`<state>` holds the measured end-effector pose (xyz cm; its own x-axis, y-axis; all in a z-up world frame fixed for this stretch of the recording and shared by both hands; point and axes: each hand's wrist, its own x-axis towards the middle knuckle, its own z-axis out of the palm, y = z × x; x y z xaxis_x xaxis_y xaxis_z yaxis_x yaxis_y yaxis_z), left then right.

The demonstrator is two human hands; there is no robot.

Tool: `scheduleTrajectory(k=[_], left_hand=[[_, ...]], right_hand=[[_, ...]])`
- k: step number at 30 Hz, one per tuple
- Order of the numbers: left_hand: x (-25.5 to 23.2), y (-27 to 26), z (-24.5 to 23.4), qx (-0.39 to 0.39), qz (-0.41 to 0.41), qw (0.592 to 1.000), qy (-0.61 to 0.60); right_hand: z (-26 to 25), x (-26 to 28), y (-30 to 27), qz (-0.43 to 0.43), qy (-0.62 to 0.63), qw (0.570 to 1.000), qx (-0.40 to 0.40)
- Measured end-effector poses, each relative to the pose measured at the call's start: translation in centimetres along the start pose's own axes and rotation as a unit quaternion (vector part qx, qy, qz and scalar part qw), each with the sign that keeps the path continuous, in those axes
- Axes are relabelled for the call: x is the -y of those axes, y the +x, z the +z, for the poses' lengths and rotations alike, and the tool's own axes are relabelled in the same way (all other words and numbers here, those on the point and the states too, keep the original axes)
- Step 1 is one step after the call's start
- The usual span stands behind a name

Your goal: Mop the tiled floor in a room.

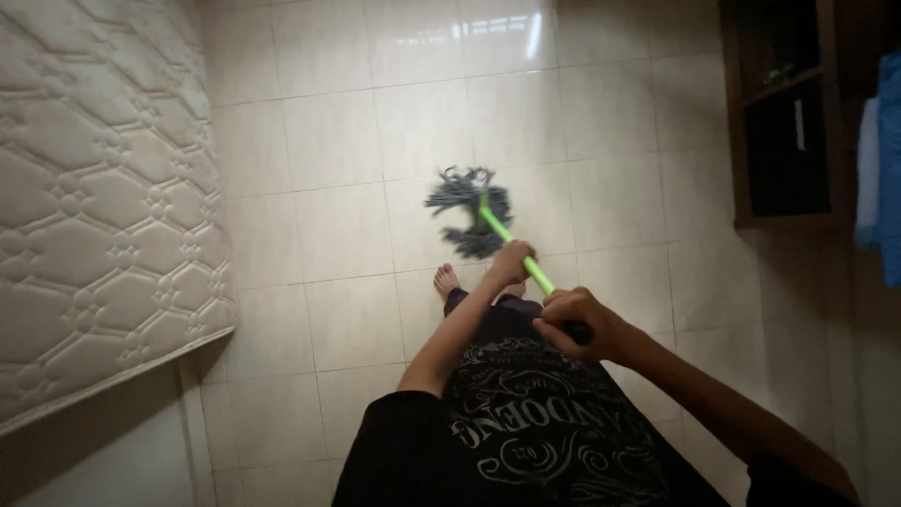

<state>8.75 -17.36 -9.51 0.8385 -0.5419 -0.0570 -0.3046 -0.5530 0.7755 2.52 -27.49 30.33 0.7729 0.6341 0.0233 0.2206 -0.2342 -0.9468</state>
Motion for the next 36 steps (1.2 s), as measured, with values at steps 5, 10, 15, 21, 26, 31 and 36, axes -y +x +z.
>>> scheduleTrajectory(k=[5,10,15,21,26,31,36], left_hand=[[-3.6,2.3,2.7,0.016,0.075,0.994,-0.073],[-5.8,2.0,1.5,0.079,0.005,0.991,-0.105],[-4.9,1.8,-0.6,0.091,0.073,0.992,-0.048],[-3.8,-0.2,-4.8,0.121,0.056,0.991,-0.008],[-1.9,-3.5,-10.7,0.099,0.047,0.993,0.032],[0.9,-6.3,-16.1,0.065,-0.013,0.997,0.044],[5.2,-8.0,-18.8,0.05,-0.063,0.993,0.091]], right_hand=[[1.6,-1.6,0.9,0.088,-0.083,0.99,0.075],[3.6,-4.5,2.1,0.076,-0.151,0.984,0.052],[3.6,-5.0,2.0,0.077,-0.122,0.989,-0.023],[3.6,-2.6,2.4,0.031,-0.08,0.996,-0.023],[4.9,-0.7,4.1,-0.023,-0.022,0.999,-0.017],[5.4,0.7,6.6,-0.075,0.013,0.997,-0.02],[6.8,-1.4,8.4,-0.103,0.043,0.993,-0.047]])
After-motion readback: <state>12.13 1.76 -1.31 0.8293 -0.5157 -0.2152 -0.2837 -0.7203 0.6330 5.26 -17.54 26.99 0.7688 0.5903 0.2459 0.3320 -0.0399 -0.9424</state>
